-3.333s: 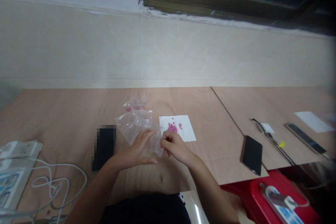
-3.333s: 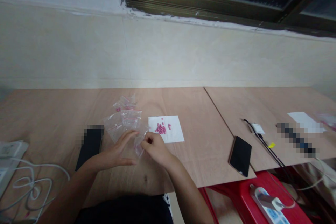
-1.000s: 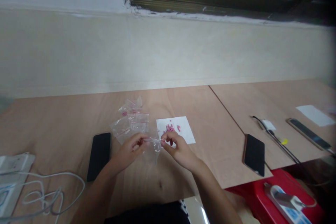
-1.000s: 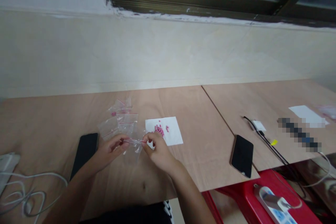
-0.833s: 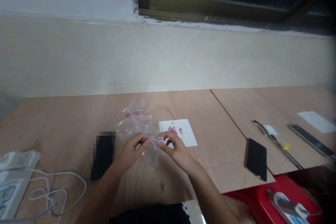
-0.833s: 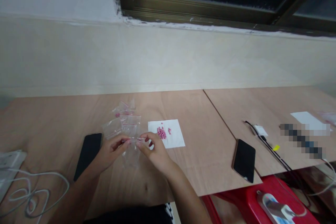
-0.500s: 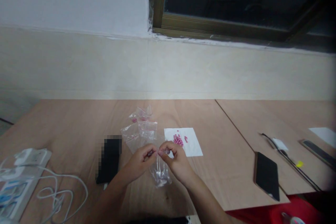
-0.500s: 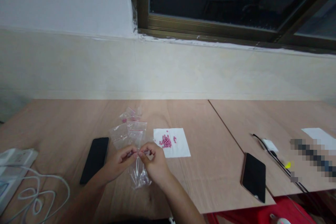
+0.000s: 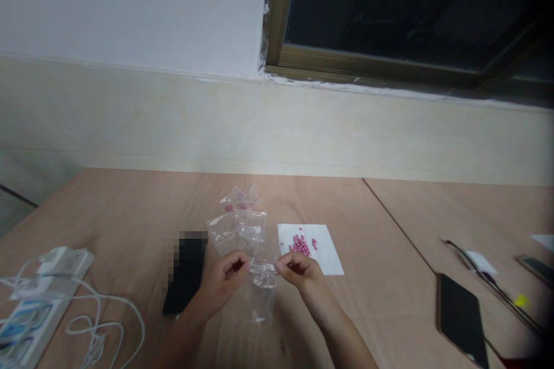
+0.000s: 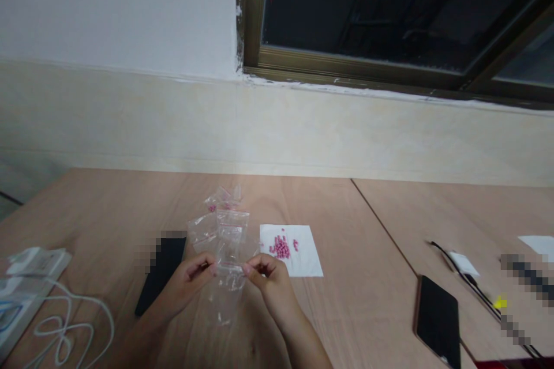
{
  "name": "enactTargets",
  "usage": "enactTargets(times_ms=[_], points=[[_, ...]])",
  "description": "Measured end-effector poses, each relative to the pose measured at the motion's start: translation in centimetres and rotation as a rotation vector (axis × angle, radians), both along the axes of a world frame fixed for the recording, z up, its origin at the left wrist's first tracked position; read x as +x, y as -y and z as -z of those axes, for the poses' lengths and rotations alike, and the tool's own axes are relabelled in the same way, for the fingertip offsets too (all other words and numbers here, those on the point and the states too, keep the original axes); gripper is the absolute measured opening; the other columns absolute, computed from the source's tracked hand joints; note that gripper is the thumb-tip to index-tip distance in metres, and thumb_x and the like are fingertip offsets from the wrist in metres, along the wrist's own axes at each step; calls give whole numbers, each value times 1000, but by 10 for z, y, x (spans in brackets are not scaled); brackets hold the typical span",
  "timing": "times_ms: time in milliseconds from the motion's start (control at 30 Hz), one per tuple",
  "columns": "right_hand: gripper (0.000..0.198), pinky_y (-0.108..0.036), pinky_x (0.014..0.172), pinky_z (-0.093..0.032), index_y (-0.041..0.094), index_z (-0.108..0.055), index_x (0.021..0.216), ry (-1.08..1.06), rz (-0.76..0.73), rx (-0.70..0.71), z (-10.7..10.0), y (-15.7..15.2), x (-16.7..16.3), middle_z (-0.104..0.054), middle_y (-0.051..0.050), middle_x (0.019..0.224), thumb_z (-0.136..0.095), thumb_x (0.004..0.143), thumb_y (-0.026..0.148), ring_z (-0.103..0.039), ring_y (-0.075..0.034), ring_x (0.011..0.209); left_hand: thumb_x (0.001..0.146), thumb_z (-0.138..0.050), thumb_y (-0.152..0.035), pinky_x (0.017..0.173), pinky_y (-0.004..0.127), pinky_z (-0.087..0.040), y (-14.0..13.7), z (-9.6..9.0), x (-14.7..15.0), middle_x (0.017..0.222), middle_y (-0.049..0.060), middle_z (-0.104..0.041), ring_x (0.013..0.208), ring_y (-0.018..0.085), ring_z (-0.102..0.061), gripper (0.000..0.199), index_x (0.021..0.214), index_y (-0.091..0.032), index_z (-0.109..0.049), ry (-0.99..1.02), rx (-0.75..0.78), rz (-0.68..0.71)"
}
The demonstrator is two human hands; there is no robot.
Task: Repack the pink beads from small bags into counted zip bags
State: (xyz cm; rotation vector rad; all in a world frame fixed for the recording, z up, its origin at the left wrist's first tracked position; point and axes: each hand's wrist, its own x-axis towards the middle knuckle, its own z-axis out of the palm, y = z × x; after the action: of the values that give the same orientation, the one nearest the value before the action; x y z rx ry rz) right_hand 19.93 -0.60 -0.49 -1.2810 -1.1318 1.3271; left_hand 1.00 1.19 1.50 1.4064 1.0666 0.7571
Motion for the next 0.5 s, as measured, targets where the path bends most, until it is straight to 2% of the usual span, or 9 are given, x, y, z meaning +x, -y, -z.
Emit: enactTargets(times_ms=[133,233,367,500], points=[[27,-27,58,-33,18,-55,58,103,49,61,-7,3,-4,-52,0,58,-64,69,41,-44,-14,59,81,-44,-39,57,22,-32,3,1,1,61,-4,-41,62,12,-41,27,67,-17,-49,-31,-37,140],[28,-27,58,-32,19,-53,59,166,68,96,-14,2,-7,-50,0,58,-61,71,43,-44,-15,59,82,-42,-40,56,22,-31,0,3,3,61,-4,-39,61,12,-39,30,64,-17,-47,-65,1,132],[27,-26,60,-34,19,-55,67,28,-18,56,-17,0,-9,-53,0,66,-60,72,46,-46,-15,63,81,-43,-43,54,22,-29,-4,1,4,61,-4,-36,60,11,-36,31,63,-17,-44,-64,49,89],[26,-26,61,-36,18,-59,69,-58,-68,25,-15,1,-13,-56,0,65,-65,67,44,-48,-14,63,81,-44,-43,55,22,-28,-3,-2,7,61,-5,-34,60,11,-35,31,64,-17,-44,-36,23,151]])
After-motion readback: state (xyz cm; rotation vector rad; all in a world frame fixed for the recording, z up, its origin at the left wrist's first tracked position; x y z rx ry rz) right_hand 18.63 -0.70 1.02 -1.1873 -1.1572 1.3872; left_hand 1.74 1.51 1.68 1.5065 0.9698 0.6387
